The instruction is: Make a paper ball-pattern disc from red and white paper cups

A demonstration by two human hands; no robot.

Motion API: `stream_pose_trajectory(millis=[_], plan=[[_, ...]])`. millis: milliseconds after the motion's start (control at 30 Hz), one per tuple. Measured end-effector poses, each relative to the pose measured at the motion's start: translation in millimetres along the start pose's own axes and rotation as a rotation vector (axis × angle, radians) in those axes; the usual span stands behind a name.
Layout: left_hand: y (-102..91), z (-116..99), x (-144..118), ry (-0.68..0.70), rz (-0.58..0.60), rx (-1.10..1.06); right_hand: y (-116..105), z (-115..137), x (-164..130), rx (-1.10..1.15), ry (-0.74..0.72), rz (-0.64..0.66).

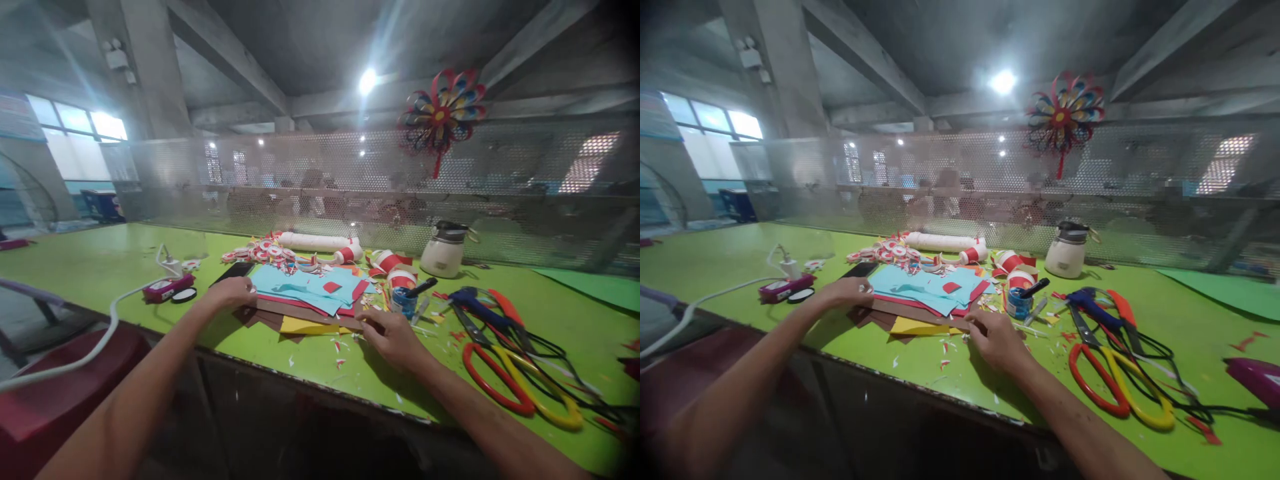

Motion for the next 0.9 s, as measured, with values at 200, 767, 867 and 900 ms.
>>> stream_pose_trajectory(millis=[200,767,867,900], plan=[[-10.6,-14,23,0.143,0.044,0.076,1,1,1,0.031,0.001,0.044],[25.3,-42,110,0.078,-0.039,0.049,2,2,-1,0.032,0.003,0.07],[21.7,-37,105,0.014,-0.112,-0.006,1,4,-1,0.042,-0.01,0.067],[17.8,-35,101,-0.018,-0.145,-0.02,1,4,-1,0.045,-0.012,0.06]])
Point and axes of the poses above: each hand's wrist, its own x-axis towards the middle knuckle, its own y-axis out of the palm, z = x × y, the point moved 2 cm from there along x, towards the middle knuckle, and after that the axes turned 4 degrees about y, right-handed, at the moved point
